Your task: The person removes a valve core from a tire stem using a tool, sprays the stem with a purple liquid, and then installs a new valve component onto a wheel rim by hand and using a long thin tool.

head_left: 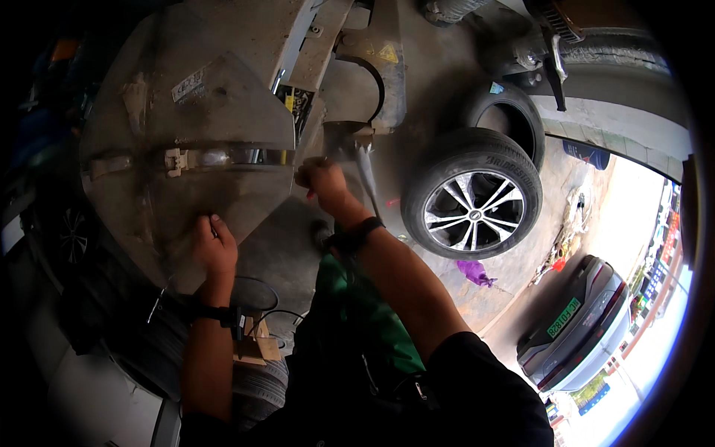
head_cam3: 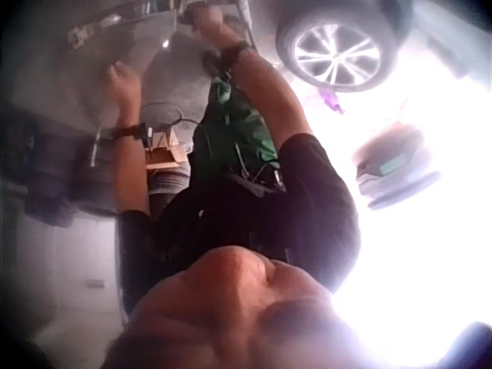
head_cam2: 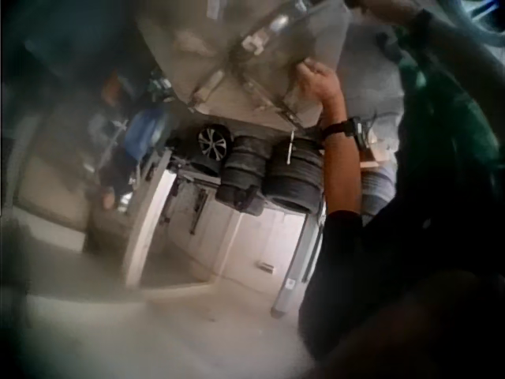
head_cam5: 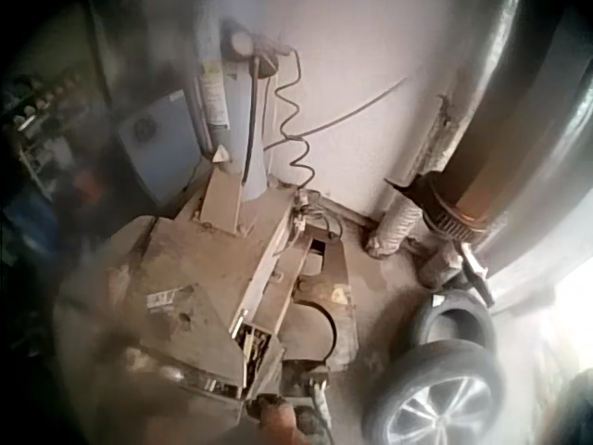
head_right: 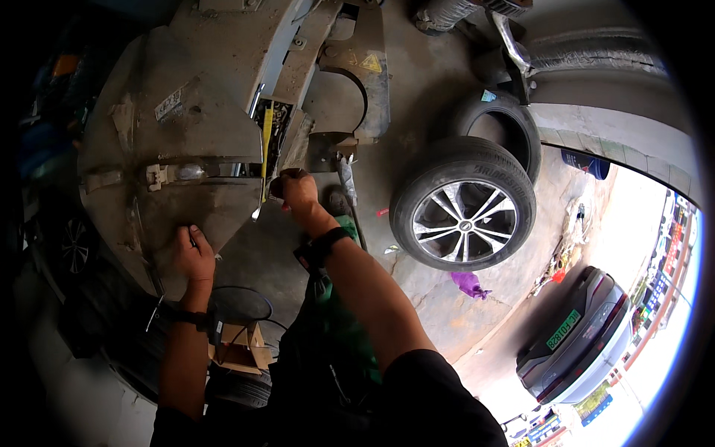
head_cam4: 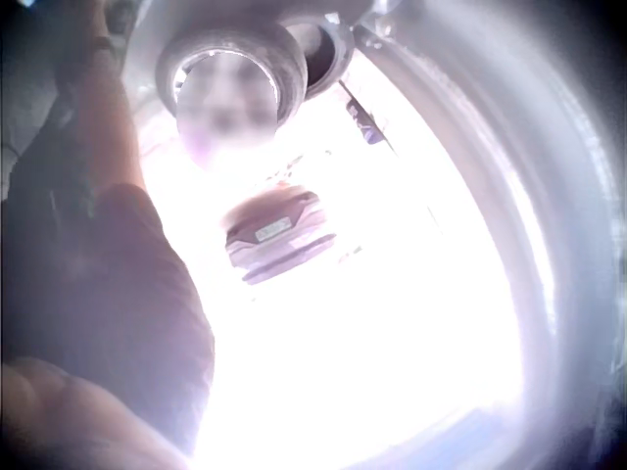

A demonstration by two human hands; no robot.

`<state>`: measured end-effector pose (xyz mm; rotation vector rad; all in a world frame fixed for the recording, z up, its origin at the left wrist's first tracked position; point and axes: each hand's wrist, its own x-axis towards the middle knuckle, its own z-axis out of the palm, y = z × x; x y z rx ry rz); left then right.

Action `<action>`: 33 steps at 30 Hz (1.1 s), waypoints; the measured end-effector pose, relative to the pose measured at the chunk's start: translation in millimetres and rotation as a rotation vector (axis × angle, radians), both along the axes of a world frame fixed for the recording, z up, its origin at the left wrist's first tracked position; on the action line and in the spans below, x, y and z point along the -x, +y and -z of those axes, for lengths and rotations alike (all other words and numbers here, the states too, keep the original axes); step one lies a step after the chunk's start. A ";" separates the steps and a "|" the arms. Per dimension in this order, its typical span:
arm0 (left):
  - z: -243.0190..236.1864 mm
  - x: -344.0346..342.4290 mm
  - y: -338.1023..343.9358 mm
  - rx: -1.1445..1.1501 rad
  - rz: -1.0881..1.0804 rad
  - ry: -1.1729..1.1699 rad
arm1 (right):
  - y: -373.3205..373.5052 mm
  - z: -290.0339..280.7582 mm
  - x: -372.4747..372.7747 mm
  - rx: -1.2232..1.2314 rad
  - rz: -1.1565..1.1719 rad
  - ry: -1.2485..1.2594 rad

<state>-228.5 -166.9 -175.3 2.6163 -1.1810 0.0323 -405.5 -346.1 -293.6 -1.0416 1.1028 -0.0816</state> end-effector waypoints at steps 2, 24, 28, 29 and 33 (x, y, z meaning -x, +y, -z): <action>0.5 0.5 1.9 0.013 0.003 -0.017 | -0.7 31.0 -15.4 0.124 0.009 0.043; -6.5 2.8 0.4 -0.040 0.052 -0.067 | -39.7 6.1 -29.2 0.503 -0.486 0.036; -6.1 -0.5 -1.9 -0.010 0.075 -0.079 | -33.6 -1.7 2.9 0.371 -0.191 -0.023; -7.3 -1.4 -1.6 0.000 0.076 -0.085 | -30.2 -4.8 12.5 0.299 -0.077 -0.033; -6.1 0.6 0.8 0.041 0.044 -0.064 | -19.3 -34.3 51.0 -0.145 0.413 -0.089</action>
